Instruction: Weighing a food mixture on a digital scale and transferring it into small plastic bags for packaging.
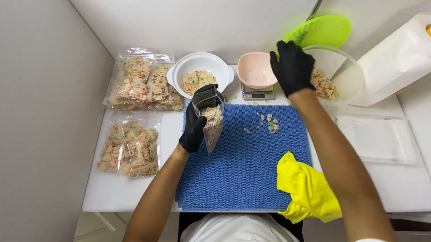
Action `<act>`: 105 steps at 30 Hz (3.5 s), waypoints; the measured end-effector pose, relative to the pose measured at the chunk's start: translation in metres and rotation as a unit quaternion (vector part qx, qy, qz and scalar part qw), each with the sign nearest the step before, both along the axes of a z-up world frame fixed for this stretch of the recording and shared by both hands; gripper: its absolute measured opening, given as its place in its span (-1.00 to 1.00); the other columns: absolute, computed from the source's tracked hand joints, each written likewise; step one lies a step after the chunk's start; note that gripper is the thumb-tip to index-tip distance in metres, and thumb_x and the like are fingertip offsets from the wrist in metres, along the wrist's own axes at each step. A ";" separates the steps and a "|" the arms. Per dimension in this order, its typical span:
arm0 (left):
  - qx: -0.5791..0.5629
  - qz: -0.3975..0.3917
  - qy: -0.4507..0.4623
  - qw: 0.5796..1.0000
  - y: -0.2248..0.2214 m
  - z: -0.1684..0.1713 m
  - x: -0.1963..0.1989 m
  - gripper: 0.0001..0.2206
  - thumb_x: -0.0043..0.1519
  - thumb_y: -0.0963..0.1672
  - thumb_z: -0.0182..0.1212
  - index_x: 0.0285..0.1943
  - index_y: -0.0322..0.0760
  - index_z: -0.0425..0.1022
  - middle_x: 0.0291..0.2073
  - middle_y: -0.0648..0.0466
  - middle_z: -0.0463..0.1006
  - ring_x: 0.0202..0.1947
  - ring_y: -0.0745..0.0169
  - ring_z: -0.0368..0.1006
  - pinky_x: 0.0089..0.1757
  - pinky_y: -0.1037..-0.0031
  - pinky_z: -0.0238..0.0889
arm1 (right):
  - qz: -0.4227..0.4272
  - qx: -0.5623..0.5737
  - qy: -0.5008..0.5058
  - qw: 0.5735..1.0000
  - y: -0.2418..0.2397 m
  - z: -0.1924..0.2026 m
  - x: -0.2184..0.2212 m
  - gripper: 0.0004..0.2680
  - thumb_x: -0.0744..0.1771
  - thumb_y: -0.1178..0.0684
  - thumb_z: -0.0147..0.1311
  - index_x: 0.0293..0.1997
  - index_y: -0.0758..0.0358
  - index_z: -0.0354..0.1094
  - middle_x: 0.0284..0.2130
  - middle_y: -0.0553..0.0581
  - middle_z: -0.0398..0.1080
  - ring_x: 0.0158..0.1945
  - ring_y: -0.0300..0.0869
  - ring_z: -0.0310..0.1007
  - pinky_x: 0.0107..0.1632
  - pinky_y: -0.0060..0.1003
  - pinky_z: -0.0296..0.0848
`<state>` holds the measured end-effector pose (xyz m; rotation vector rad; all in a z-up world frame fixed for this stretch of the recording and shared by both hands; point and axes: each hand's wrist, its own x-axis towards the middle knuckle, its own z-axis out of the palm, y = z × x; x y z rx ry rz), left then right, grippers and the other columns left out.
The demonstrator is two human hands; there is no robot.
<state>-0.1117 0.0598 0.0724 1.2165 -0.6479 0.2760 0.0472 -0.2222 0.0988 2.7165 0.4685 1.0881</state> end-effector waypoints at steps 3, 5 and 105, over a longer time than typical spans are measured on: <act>-0.014 0.022 -0.021 0.999 0.001 -0.019 0.011 -0.38 0.26 0.03 0.16 0.25 -0.70 0.31 0.24 -0.42 0.38 0.24 -0.18 0.32 0.29 0.25 0.17 | 0.033 0.010 -0.078 0.996 0.009 0.018 -0.059 -0.89 0.43 -0.10 0.10 -0.08 0.01 0.44 -0.43 -0.03 0.38 -0.34 -0.20 0.53 -0.40 -0.34 0.52; -0.019 0.034 -0.029 0.999 0.001 -0.030 0.014 -0.35 0.24 0.07 0.18 0.25 -0.66 0.33 0.24 -0.41 0.38 0.24 -0.20 0.33 0.28 0.20 0.19 | 0.065 0.008 -0.076 0.995 0.014 0.003 -0.079 -0.90 0.39 -0.11 0.15 -0.07 -0.05 0.44 -0.43 -0.06 0.34 -0.34 -0.22 0.49 -0.40 -0.37 0.50; 0.076 0.166 -0.017 0.983 -0.041 0.008 -0.029 -0.89 0.10 -0.22 0.53 -0.25 -0.28 0.71 -0.36 -0.02 0.71 -0.26 0.12 0.65 -0.11 0.35 0.51 | 0.367 0.533 0.277 0.710 0.048 0.017 -0.180 -0.95 0.28 0.25 0.33 -0.24 0.27 0.60 -0.33 0.22 0.58 -0.18 0.02 0.62 -0.06 -0.07 0.56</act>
